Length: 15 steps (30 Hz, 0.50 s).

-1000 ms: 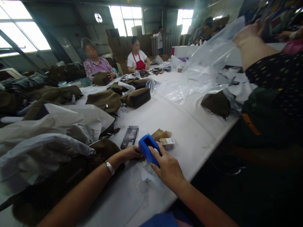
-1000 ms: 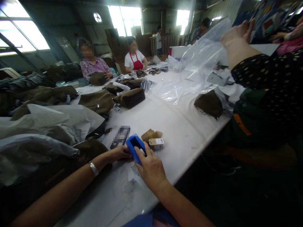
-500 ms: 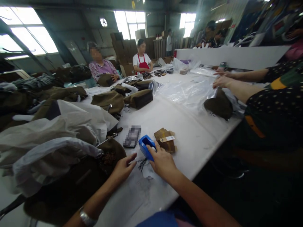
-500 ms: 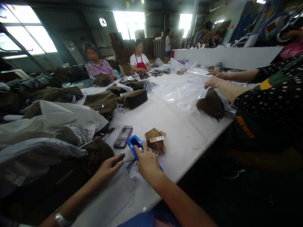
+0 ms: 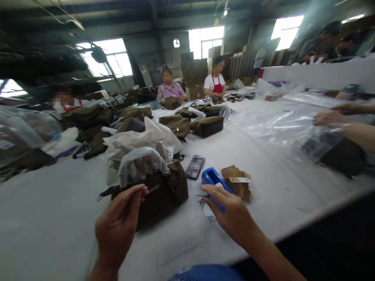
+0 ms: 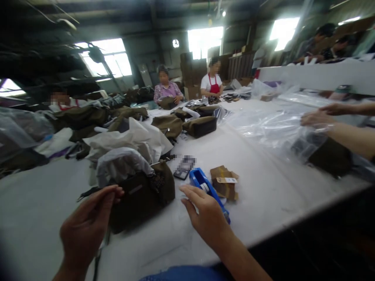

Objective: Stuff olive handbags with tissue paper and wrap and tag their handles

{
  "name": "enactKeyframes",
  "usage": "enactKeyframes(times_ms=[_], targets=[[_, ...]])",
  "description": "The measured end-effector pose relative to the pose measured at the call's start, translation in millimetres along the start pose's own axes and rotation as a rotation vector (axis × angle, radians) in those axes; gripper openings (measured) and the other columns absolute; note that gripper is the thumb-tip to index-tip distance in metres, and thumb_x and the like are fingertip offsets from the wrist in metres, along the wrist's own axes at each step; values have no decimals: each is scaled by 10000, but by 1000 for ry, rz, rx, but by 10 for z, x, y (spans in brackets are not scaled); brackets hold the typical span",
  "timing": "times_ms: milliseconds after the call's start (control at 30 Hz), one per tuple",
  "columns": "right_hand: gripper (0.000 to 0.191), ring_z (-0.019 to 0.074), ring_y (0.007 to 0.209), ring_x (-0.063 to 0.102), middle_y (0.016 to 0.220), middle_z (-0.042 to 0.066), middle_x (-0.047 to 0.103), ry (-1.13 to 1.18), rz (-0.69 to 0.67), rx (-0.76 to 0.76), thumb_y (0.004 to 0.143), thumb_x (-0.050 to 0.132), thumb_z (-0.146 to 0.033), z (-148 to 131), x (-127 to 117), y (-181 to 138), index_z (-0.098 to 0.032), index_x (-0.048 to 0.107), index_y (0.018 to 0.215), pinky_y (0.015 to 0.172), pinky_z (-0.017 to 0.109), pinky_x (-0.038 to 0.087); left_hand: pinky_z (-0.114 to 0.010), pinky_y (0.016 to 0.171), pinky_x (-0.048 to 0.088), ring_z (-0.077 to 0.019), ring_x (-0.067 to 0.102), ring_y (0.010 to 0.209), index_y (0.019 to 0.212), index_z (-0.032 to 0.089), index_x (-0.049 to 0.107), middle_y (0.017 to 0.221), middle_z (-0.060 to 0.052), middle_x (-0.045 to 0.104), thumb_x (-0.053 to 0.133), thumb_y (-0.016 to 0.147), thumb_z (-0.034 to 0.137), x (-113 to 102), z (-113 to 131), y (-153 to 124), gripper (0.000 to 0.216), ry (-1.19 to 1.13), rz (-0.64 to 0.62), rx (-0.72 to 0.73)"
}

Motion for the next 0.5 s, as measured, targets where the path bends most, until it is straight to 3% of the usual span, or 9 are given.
enactKeyframes(times_ms=[100, 200, 267, 333, 433, 500], targets=[[309, 186, 1192, 655, 1270, 66, 700, 121, -71, -36, 989, 544, -183, -129, 310, 199, -205, 652, 1278, 1065, 312, 514, -276, 858, 603, -155, 726, 837, 1108, 210, 725, 1012, -31, 750, 665, 926, 330, -410, -108, 21, 226, 67, 227, -75], [384, 214, 1273, 599, 1357, 90, 646, 179, -91, -41, 984, 533, -195, -158, 672, 556, -197, 589, 1364, 1108, 368, 476, -343, 962, 568, -223, 709, 1053, 1226, 211, 671, 1277, -85, 687, 647, 922, 389, -508, -183, 110, 353, 214, 235, -57], [513, 252, 1327, 550, 1425, 124, 589, 173, -108, -17, 941, 599, -208, -148, 908, 811, -170, 507, 1445, 1135, 418, 441, -392, 998, 544, -273, 673, 1165, 1361, 223, 587, 1364, -105, 646, 635, 912, 432, -456, -283, 195, 497, 291, 139, -87], [584, 277, 1282, 576, 1374, 136, 622, 159, -127, 3, 881, 674, -208, -171, 1087, 997, -158, 508, 1439, 1103, 433, 459, -411, 985, 541, -298, 676, 1164, 1427, 215, 536, 1281, -111, 702, 605, 912, 471, -369, -413, 252, 580, 301, -18, -156], [302, 288, 1099, 651, 1119, 118, 716, 132, -109, -8, 863, 656, -166, -317, 1150, 1045, -150, 694, 1162, 992, 424, 512, -373, 931, 547, -287, 717, 1046, 1302, 188, 652, 1105, -94, 772, 544, 937, 499, -323, -494, 238, 492, 216, -211, -183], [191, 269, 1015, 668, 1023, 106, 719, 134, -73, -30, 881, 594, -126, -460, 1059, 920, -159, 734, 1006, 934, 396, 528, -337, 884, 557, -266, 729, 956, 1160, 185, 726, 1025, -76, 785, 531, 943, 511, -419, -466, 175, 437, 126, -240, -170]])
Point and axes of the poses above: each hand's wrist, its own y-axis towards the middle knuckle, its own x-axis out of the palm, z = x × y, the point moved 6 cm from there along y, towards the middle knuckle
